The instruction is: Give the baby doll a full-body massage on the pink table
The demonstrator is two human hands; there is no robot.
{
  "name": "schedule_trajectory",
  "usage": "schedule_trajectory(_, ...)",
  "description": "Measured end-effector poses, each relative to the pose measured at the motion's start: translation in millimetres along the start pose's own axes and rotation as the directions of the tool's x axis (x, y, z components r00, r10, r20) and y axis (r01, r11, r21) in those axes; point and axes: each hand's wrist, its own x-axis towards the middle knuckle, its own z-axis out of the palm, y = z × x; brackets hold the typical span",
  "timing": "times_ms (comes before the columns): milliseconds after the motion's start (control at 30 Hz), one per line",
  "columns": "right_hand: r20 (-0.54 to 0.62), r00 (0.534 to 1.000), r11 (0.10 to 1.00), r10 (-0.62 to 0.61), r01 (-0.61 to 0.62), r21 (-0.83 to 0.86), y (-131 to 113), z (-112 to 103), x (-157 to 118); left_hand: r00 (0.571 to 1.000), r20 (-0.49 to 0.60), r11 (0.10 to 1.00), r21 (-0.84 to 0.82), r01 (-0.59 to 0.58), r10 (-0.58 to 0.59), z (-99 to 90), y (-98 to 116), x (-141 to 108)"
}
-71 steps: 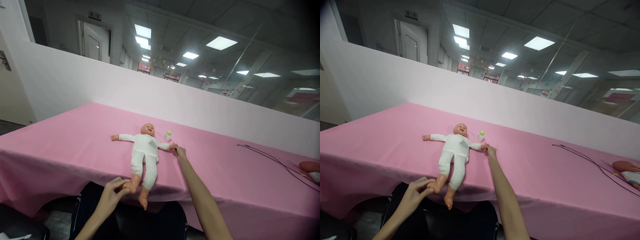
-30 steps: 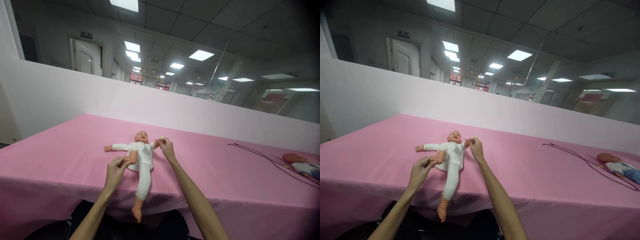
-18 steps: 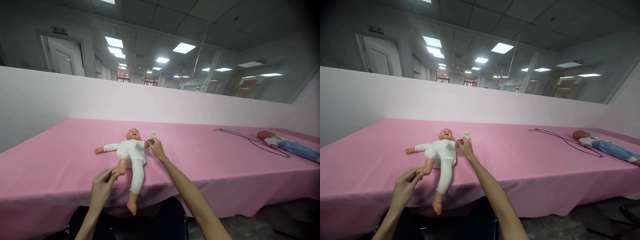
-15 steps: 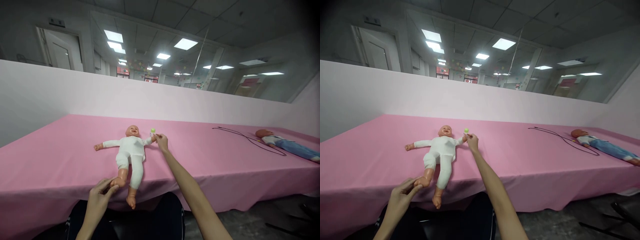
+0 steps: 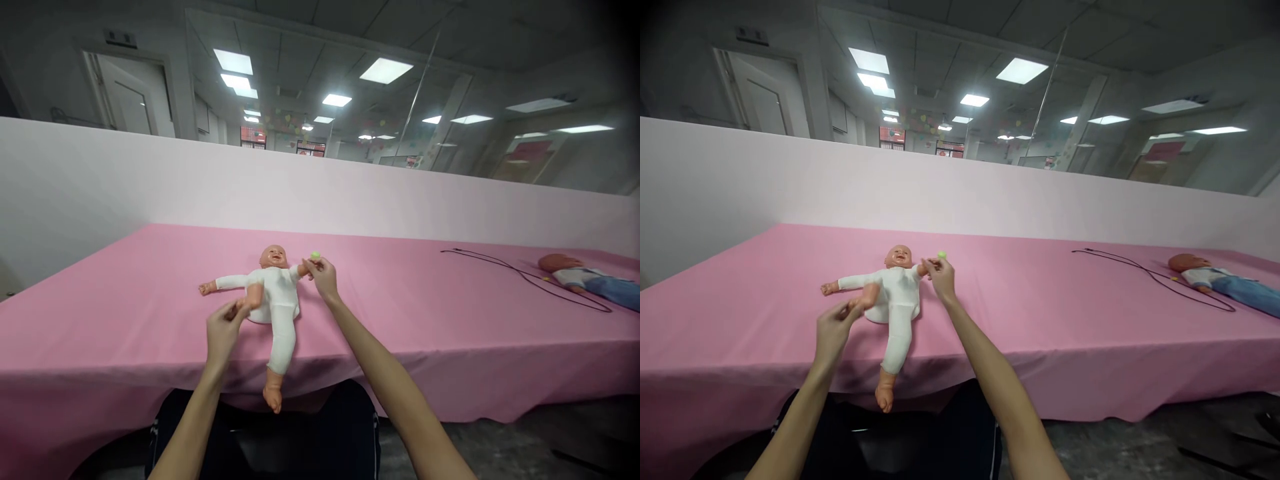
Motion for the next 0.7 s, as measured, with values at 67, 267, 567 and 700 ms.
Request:
schedule_trajectory(67,0.182,0.978,0.989,-0.104,0.122,-0.089,-4,19,-18,0.999,0.046,0.999,-0.040,-0.004,0.006,21.3,-2,36)
schedule_trajectory(267,0.338,0.934,0.950,-0.113,0.201,-0.238,5,39,-49,0.990,0.130,0.992,-0.108,0.061,-0.046,38.4,-4,59)
schedule_trajectory(567,-0.308,0.897,0.949,0.316,-0.306,0.082,39,-32,14,0.986,0.151,0.996,0.073,0.057,-0.068,-31.0,-12,-99)
schedule_trajectory(700,-0.356,0.847,0.917,0.395,-0.387,0.097,58,-44,-4,0.964,0.248,0.993,0.079,0.084,-0.101,-41.7,-28,-123)
